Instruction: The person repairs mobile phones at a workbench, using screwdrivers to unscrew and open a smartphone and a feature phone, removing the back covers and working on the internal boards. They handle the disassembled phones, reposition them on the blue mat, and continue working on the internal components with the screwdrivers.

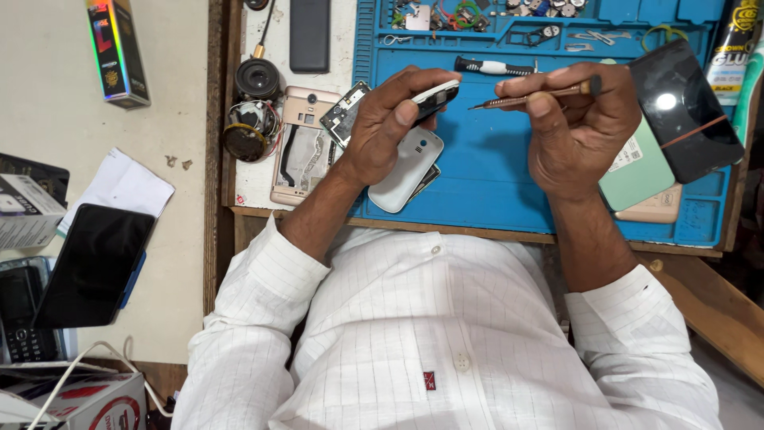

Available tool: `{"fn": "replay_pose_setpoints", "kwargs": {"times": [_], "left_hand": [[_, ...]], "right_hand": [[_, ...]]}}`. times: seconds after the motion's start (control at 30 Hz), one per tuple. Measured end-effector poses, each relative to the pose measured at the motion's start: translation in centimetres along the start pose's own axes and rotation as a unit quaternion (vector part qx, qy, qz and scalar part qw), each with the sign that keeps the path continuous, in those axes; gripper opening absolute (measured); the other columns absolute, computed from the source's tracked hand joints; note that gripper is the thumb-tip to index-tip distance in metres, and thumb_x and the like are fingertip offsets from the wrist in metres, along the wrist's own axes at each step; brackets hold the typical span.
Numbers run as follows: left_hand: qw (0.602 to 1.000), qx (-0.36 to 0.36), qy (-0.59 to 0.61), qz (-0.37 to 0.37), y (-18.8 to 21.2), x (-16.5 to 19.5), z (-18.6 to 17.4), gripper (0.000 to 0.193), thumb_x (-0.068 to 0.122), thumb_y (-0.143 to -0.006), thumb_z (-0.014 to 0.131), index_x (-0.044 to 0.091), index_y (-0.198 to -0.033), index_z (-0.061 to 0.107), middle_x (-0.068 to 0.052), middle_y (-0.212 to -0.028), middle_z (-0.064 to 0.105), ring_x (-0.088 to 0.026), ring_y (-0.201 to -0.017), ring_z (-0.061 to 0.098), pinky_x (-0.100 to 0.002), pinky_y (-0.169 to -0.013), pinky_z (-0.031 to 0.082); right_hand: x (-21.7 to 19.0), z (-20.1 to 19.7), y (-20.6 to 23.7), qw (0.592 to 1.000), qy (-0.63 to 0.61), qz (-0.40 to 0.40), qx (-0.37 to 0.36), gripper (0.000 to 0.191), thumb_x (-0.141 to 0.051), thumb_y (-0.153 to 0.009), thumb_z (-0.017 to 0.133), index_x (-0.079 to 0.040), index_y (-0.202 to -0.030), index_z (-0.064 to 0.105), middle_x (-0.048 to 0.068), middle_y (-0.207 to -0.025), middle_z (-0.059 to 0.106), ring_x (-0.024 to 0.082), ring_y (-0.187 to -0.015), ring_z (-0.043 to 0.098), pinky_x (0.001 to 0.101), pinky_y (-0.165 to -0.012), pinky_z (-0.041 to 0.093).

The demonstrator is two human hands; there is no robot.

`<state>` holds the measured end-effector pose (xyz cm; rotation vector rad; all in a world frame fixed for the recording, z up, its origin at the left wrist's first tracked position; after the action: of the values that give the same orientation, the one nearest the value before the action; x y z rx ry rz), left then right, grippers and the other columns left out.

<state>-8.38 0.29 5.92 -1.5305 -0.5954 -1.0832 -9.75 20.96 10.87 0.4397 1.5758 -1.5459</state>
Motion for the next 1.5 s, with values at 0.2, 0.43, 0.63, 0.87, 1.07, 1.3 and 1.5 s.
{"fn": "replay_pose_setpoints", "kwargs": {"times": [0.2, 0.43, 0.63, 0.87, 1.07, 1.3, 1.5], "left_hand": [[0.999, -0.003, 0.022, -0.024, 0.1, -0.2, 0.2, 0.06, 0.061, -0.113, 0.04, 0.014, -0.139, 0.066, -0.004, -0.094, 0.064, -0.01, -0.078, 0.064, -0.026, -0.071, 0.057], [1.0, -0.007, 0.0, -0.003, 0.0, -0.1, 0.3, 0.054, 0.057, -0.112, 0.046, 0.015, -0.14, 0.066, -0.005, -0.096, 0.067, -0.009, -0.078, 0.06, -0.025, -0.07, 0.054], [1.0, -0.002, -0.001, -0.009, 0.0, -0.3, 0.2, 0.054, 0.057, -0.112, 0.048, 0.014, -0.139, 0.066, -0.005, -0.096, 0.068, -0.009, -0.078, 0.06, -0.025, -0.07, 0.055], [0.999, -0.011, -0.042, 0.01, -0.2, -0.2, 0.1, 0.054, 0.056, -0.112, 0.047, 0.013, -0.138, 0.066, -0.005, -0.101, 0.07, -0.008, -0.079, 0.063, -0.024, -0.071, 0.056], [0.995, -0.024, -0.09, 0.02, -0.1, 0.0, 0.1, 0.055, 0.056, -0.111, 0.048, 0.011, -0.135, 0.069, -0.004, -0.095, 0.068, -0.009, -0.079, 0.064, -0.026, -0.07, 0.054], [0.994, -0.072, -0.078, 0.027, 0.0, 0.0, 0.8, 0.055, 0.057, -0.112, 0.048, 0.011, -0.13, 0.071, -0.006, -0.094, 0.071, -0.012, -0.081, 0.064, -0.027, -0.069, 0.052], [0.992, -0.085, -0.091, 0.021, 0.1, -0.2, 0.9, 0.06, 0.058, -0.112, 0.044, 0.008, -0.125, 0.074, -0.004, -0.077, 0.065, -0.011, -0.071, 0.056, -0.028, -0.064, 0.047]], "right_hand": [[0.1, -0.1, 0.3, 0.999, -0.034, -0.03, 0.004, 0.019, -0.013, -0.103, 0.074, -0.007, -0.112, 0.058, 0.008, -0.112, 0.065, 0.023, -0.101, 0.077, 0.0389, -0.078, 0.069], [0.7, -1.3, 1.1, 0.999, -0.016, -0.045, 0.02, 0.021, -0.016, -0.104, 0.075, -0.004, -0.114, 0.06, 0.013, -0.102, 0.07, 0.02, -0.089, 0.075, 0.0411, -0.079, 0.07], [0.2, -1.2, 0.8, 0.999, 0.017, -0.037, 0.024, 0.024, -0.023, -0.109, 0.071, -0.004, -0.114, 0.057, 0.013, -0.103, 0.07, 0.018, -0.088, 0.075, 0.038, -0.078, 0.07], [0.1, -0.9, 0.5, 0.999, 0.031, -0.042, 0.015, 0.024, -0.022, -0.11, 0.07, -0.002, -0.115, 0.057, 0.015, -0.104, 0.069, 0.02, -0.087, 0.075, 0.0375, -0.078, 0.07], [0.1, -0.6, 0.6, 0.998, 0.039, -0.047, 0.0, 0.023, -0.022, -0.114, 0.067, -0.002, -0.117, 0.056, 0.017, -0.104, 0.069, 0.021, -0.093, 0.076, 0.0377, -0.082, 0.07], [1.1, -0.7, 0.3, 0.999, 0.022, 0.026, -0.02, 0.024, -0.024, -0.117, 0.062, -0.001, -0.117, 0.058, 0.016, -0.092, 0.068, 0.024, -0.088, 0.078, 0.0359, -0.071, 0.07], [1.9, -0.8, 0.3, 0.997, 0.01, 0.069, -0.03, 0.026, -0.025, -0.119, 0.062, 0.0, -0.118, 0.058, 0.019, -0.087, 0.072, 0.023, -0.078, 0.078, 0.0341, -0.065, 0.069]]}}
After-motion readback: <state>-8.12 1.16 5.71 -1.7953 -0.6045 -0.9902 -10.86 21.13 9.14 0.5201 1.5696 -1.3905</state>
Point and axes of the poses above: each hand's wrist, its own y-axis away from the middle knuckle, its own z-axis out of the palm, x = y × z, the point moved 7 cm from there along -y, towards the middle knuckle
